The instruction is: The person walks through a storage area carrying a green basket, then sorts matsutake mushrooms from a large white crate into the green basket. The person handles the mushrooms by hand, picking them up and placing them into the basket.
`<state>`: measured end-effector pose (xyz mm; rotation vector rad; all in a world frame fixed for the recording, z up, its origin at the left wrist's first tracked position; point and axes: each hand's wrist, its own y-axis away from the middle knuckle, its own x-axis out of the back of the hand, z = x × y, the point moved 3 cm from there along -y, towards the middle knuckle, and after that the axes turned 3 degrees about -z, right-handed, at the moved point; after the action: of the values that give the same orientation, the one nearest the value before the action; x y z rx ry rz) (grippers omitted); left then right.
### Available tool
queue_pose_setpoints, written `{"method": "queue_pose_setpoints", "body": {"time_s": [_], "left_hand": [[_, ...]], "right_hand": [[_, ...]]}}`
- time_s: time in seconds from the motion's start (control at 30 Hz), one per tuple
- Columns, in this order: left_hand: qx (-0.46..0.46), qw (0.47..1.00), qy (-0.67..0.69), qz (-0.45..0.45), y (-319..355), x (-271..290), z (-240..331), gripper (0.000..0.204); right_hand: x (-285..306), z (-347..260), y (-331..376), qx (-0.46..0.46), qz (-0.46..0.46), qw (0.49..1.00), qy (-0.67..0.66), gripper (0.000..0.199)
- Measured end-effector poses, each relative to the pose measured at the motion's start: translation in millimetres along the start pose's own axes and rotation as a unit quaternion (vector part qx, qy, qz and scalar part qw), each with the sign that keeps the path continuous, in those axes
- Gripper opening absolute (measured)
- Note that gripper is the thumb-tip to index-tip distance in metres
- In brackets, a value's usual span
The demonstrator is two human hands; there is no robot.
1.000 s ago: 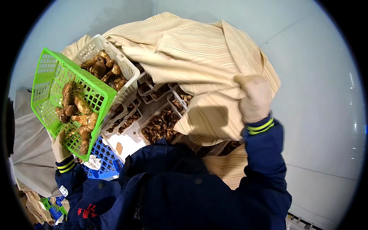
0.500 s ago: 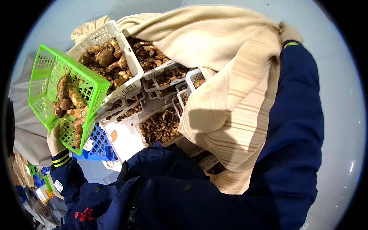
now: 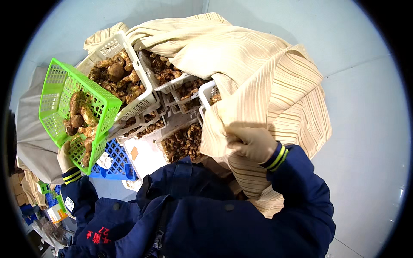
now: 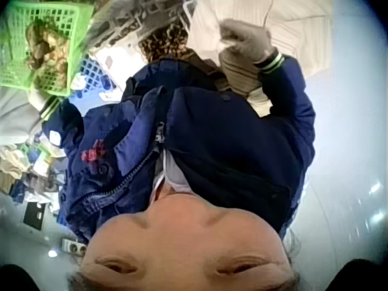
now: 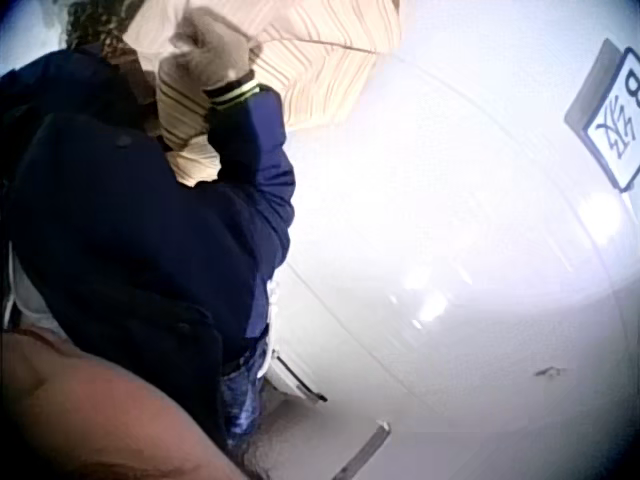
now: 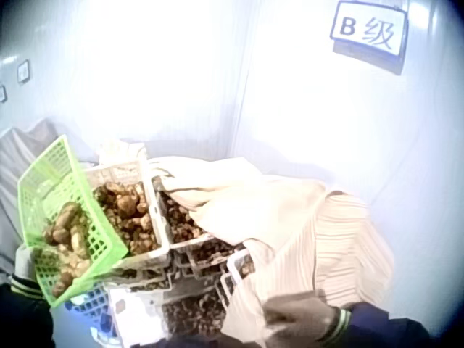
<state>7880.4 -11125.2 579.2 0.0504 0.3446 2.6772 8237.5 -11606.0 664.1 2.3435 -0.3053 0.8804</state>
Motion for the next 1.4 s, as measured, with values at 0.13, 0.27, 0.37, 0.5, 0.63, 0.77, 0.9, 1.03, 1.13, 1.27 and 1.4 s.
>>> {"method": "queue_pose_setpoints", "body": {"time_s": [0.13, 0.27, 0.37, 0.5, 0.63, 0.77, 0.9, 1.03, 1.13, 1.27, 1.4], "left_hand": [[0.000, 0.999, -0.022, 0.035, 5.5, 1.1, 1.9, 0.028], [-0.020, 0.998, -0.039, 0.046, 6.7, 12.8, 3.1, 0.026], [-0.010, 0.998, -0.056, 0.027, -5.2, 12.2, -8.4, 0.028], [0.000, 1.000, -0.011, 0.017, -6.0, 7.1, -7.4, 0.029], [-0.017, 1.000, -0.024, -0.005, -20.5, 17.3, -17.5, 0.026], [-0.017, 0.999, -0.044, -0.023, -17.6, 30.8, -18.6, 0.030], [-0.016, 0.997, -0.049, -0.057, -10.8, 19.7, -12.7, 0.038], [0.032, 0.997, -0.010, -0.067, -8.3, 5.1, -8.9, 0.038], [0.034, 0.998, 0.014, -0.053, 2.3, 2.7, -6.8, 0.034], [0.040, 0.996, -0.022, -0.074, 0.0, 6.2, -3.6, 0.036], [0.047, 0.998, -0.024, -0.037, -6.0, 8.2, -5.3, 0.034]], "right_hand": [[47.2, 16.7, 34.0, 0.031, 0.109, 0.993, 0.031, 0.019], [142.3, 81.1, 100.3, -0.091, 0.397, 0.913, 0.026, 0.024], [198.1, 114.3, 156.7, -0.166, 0.513, 0.840, 0.053, 0.023], [201.3, 199.7, 208.5, -0.262, 0.563, 0.776, 0.105, 0.024], [139.5, 265.3, 190.9, -0.532, 0.258, 0.775, 0.224, 0.034], [82.5, 55.0, 88.4, -0.113, 0.424, 0.855, 0.276, 0.044], [-6.2, 21.5, 13.0, -0.112, 0.181, 0.900, 0.380, 0.083], [8.3, 71.2, 6.9, -0.269, 0.117, 0.905, 0.308, 0.064], [91.6, 89.6, 49.3, -0.252, 0.391, 0.847, 0.259, 0.032], [191.4, 130.5, 92.4, -0.325, 0.530, 0.726, 0.294, 0.038], [242.4, 174.4, 99.8, -0.307, 0.635, 0.651, 0.281, 0.038]]}}
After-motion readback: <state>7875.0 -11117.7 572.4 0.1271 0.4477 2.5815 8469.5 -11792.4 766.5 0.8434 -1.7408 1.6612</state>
